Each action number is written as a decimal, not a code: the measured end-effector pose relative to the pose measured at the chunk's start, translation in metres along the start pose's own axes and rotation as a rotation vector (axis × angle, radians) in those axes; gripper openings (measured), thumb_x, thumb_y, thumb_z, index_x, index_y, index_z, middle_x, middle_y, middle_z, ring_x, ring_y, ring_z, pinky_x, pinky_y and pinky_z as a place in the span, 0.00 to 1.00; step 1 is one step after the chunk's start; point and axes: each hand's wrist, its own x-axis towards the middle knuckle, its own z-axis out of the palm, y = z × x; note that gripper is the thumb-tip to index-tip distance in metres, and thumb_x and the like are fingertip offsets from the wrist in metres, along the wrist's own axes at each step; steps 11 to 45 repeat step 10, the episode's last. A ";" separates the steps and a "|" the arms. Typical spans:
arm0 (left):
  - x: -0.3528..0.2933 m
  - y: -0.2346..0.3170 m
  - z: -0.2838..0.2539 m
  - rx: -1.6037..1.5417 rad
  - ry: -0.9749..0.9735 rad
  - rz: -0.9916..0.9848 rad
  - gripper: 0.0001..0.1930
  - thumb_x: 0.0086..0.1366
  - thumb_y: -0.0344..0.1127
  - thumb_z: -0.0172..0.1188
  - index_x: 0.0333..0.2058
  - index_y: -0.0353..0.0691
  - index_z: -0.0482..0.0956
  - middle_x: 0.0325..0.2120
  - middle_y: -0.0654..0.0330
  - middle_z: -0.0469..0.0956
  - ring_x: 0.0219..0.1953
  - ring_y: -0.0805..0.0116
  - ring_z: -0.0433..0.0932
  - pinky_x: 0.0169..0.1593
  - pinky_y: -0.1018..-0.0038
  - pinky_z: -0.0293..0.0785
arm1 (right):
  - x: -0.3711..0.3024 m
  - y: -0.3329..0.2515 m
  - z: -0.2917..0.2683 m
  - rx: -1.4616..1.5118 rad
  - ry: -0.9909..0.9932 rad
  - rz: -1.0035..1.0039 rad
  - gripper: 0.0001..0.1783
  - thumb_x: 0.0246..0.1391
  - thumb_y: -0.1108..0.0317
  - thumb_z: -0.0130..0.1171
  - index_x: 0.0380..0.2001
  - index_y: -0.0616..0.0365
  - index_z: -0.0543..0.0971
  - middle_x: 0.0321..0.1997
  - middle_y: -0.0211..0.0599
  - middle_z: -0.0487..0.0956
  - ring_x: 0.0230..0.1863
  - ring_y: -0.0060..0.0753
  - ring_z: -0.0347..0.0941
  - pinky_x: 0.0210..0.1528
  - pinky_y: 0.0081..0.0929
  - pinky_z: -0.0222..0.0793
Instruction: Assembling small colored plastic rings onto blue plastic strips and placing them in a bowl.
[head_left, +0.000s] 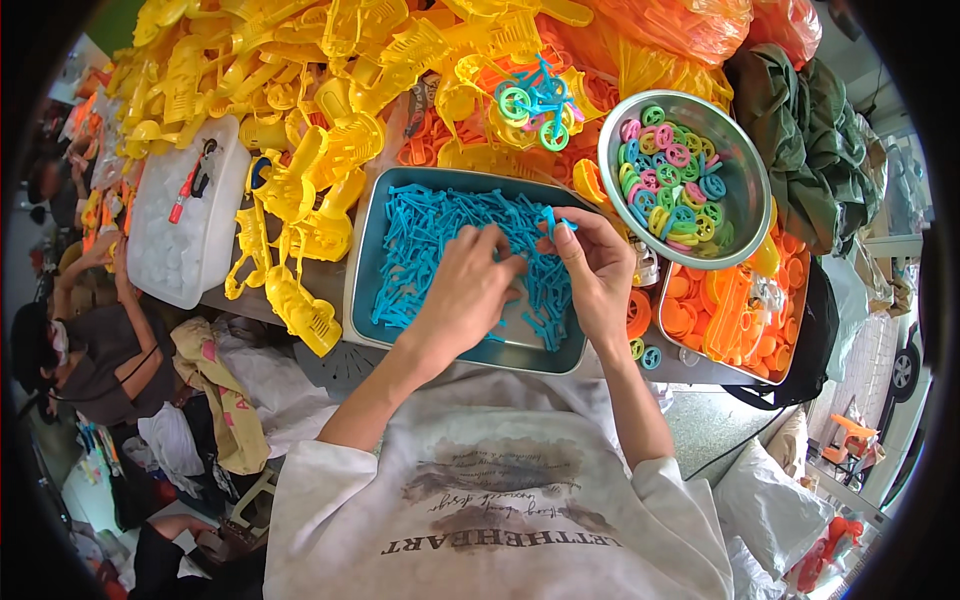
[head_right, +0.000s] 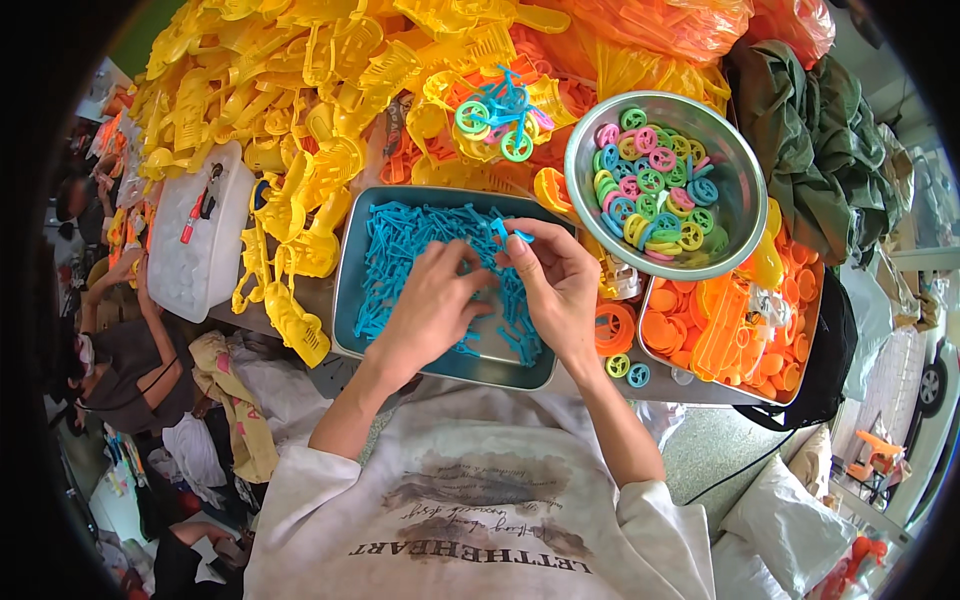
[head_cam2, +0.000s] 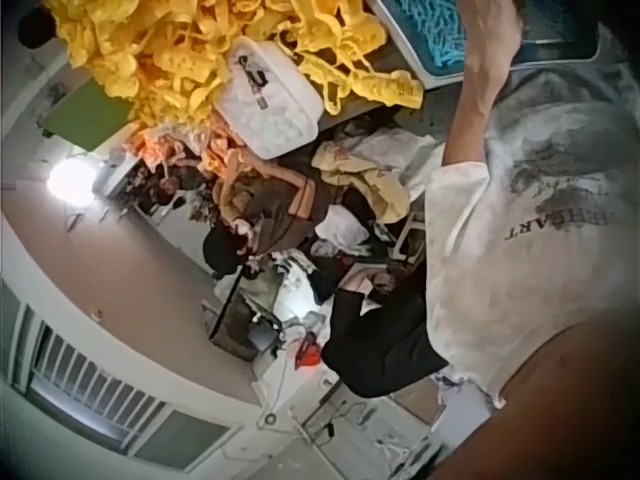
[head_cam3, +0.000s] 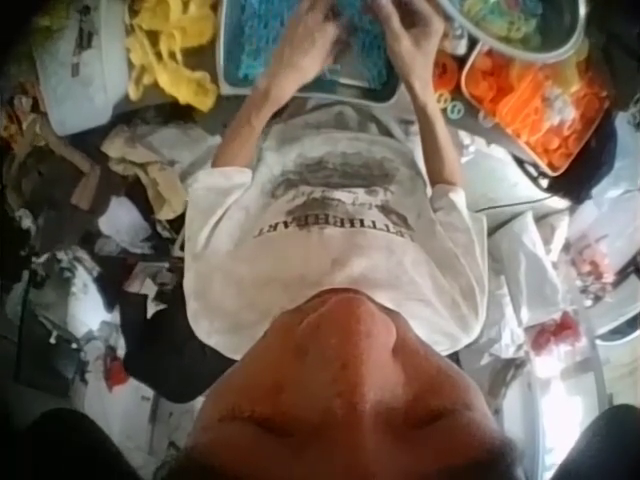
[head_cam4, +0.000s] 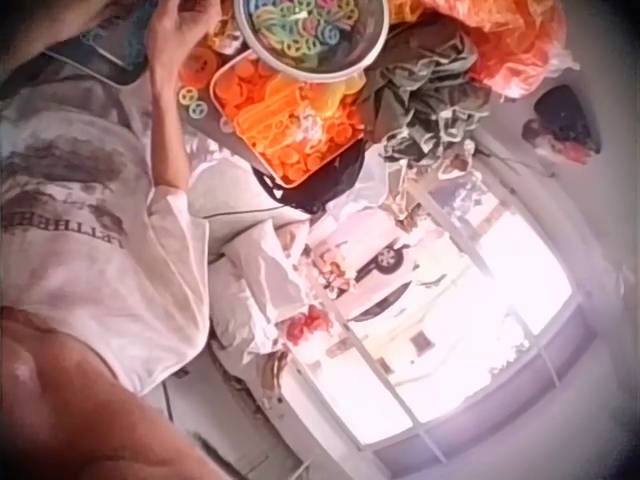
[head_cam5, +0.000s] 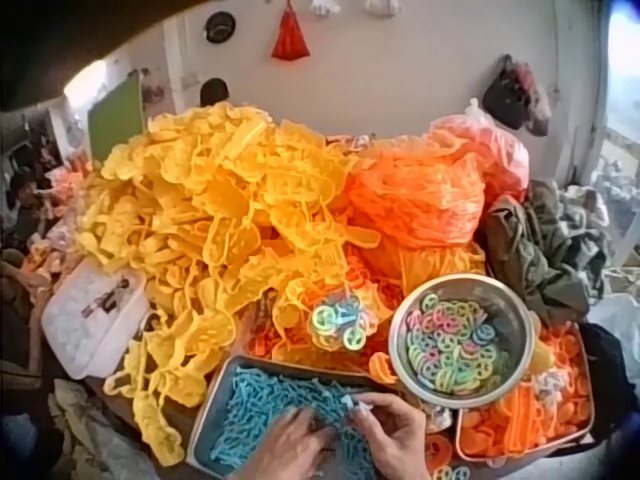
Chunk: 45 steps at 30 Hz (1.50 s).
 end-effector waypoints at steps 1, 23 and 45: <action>0.000 -0.001 0.004 0.002 0.001 0.000 0.14 0.45 0.21 0.63 0.33 0.40 0.79 0.35 0.58 0.70 0.40 0.57 0.68 0.43 0.66 0.68 | 0.000 -0.001 0.001 -0.009 -0.005 0.003 0.13 0.60 0.68 0.57 0.45 0.66 0.76 0.38 0.39 0.80 0.36 0.23 0.76 0.42 0.21 0.73; 0.002 -0.011 0.011 -0.226 0.030 -0.054 0.08 0.48 0.24 0.62 0.28 0.41 0.76 0.35 0.57 0.71 0.40 0.57 0.69 0.43 0.64 0.68 | -0.001 0.002 -0.005 0.041 -0.028 -0.007 0.13 0.58 0.70 0.58 0.43 0.66 0.74 0.41 0.43 0.80 0.37 0.26 0.77 0.43 0.23 0.74; 0.002 -0.011 0.011 -0.226 0.030 -0.054 0.08 0.48 0.24 0.62 0.28 0.41 0.76 0.35 0.57 0.71 0.40 0.57 0.69 0.43 0.64 0.68 | -0.001 0.002 -0.005 0.041 -0.028 -0.007 0.13 0.58 0.70 0.58 0.43 0.66 0.74 0.41 0.43 0.80 0.37 0.26 0.77 0.43 0.23 0.74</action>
